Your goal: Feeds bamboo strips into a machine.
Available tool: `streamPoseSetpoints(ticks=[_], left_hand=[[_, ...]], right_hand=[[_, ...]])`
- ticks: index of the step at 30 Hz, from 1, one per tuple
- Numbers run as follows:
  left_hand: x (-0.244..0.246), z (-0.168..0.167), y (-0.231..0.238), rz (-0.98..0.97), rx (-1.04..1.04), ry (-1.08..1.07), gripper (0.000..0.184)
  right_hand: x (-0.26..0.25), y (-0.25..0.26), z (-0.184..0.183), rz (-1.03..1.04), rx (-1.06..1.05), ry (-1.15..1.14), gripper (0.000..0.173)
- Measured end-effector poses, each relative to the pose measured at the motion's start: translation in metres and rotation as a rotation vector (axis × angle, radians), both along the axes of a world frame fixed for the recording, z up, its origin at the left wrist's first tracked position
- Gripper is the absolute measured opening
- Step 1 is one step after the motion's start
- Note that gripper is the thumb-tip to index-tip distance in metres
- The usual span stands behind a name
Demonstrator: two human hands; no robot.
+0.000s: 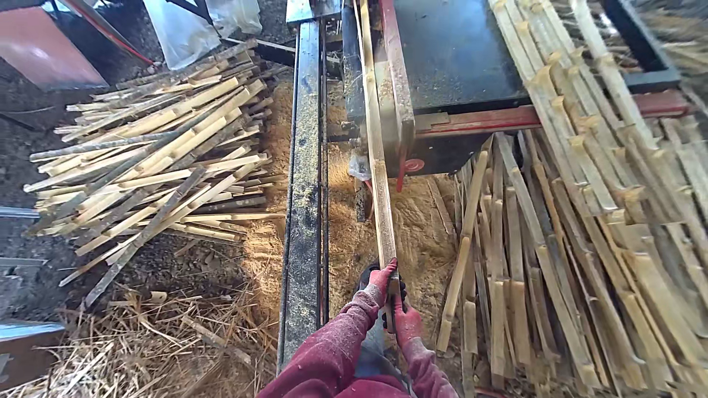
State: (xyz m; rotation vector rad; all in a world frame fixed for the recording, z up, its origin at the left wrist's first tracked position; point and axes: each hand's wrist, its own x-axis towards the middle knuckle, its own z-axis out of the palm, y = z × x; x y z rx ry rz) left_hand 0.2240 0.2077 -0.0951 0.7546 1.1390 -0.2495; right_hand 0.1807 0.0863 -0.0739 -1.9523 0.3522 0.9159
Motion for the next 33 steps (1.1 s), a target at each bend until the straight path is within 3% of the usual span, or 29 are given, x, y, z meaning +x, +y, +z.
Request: streamPoseSetpoints(ticks=[6,12,15,21,33], left_hand=[[-0.012,-0.001,-0.001,0.055,-0.11,-0.149,0.061],[-0.081,0.002,-0.028,-0.04,-0.153,-0.365,0.056],[-0.1,0.004,-0.053,0.004,-0.093,-0.316,0.047],[-0.086,0.004,-0.055,0.049,0.045,-0.209,0.046],[-0.058,-0.004,-0.027,0.041,0.112,-0.185,0.037]], right_hand=[[0.002,-0.003,0.002,-0.046,0.047,0.016,0.057],[0.009,-0.008,0.008,0.107,-0.089,-0.076,0.06],[0.015,-0.009,0.013,0.117,-0.105,-0.063,0.061],[0.02,-0.002,0.004,0.102,-0.083,-0.049,0.061],[0.04,0.022,-0.002,0.061,-0.068,-0.057,0.058]])
